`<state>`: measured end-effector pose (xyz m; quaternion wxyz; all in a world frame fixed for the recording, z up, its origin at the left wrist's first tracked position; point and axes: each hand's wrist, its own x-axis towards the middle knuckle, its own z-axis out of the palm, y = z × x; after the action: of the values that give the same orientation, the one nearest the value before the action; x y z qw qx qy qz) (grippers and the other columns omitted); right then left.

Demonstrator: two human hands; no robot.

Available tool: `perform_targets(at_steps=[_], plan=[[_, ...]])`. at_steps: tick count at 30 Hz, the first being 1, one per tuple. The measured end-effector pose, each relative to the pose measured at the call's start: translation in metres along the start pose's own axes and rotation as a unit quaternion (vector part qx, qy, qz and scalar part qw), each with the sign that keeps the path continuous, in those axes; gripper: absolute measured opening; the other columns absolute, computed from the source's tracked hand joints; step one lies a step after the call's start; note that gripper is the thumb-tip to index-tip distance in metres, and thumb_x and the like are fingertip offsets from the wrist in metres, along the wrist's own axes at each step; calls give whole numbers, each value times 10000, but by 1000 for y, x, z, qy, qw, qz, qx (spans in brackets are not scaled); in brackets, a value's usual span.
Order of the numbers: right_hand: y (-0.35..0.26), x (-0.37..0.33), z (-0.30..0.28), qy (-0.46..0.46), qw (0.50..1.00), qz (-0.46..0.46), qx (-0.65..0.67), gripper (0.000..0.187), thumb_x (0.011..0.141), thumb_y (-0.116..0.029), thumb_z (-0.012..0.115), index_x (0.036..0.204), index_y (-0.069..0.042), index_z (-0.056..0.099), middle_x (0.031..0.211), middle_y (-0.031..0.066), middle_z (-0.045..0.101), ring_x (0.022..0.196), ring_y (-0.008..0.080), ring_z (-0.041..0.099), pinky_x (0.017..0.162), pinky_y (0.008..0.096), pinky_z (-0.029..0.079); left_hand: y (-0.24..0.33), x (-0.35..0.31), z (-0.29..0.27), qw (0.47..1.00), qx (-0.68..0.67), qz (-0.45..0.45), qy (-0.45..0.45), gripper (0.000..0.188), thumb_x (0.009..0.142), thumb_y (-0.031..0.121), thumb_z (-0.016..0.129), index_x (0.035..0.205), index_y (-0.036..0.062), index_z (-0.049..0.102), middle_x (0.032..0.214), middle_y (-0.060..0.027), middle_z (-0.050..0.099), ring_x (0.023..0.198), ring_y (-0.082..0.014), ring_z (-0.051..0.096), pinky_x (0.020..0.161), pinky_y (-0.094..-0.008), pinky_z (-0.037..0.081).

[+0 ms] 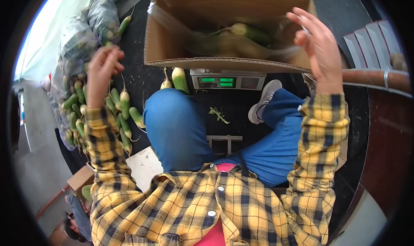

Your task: Packing radishes into a plastic-lined cardboard box and weighing it on a scale.

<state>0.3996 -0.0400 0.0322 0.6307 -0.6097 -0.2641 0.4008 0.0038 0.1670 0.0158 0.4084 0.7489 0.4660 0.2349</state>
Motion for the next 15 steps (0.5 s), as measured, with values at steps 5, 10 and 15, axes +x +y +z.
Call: perform_targets(at_steps=[5,10,15], plan=[[-12,-1,15,-20,999,13,-27,346,932,-153,474,1226,27,502,1160,109,580,634,27,441,617,166,419,-200,-63,17,977,105,-161,-91,234,859,200,597,951,-15,608,739,-51,614,586,-103,579,521,-233,456],[-23,2,22,1,996,20,-88,389,949,-169,431,1285,27,437,1248,138,519,635,17,418,633,171,410,-290,-57,94,958,170,-204,-108,292,815,247,600,944,-12,638,815,-143,656,724,-233,630,676,-343,491],[-25,5,28,8,994,29,-109,404,945,-173,439,1291,34,424,1269,150,497,631,19,402,628,170,393,-318,-26,156,927,273,-246,-75,391,786,354,614,989,20,642,983,-196,636,957,-332,598,826,-405,468]])
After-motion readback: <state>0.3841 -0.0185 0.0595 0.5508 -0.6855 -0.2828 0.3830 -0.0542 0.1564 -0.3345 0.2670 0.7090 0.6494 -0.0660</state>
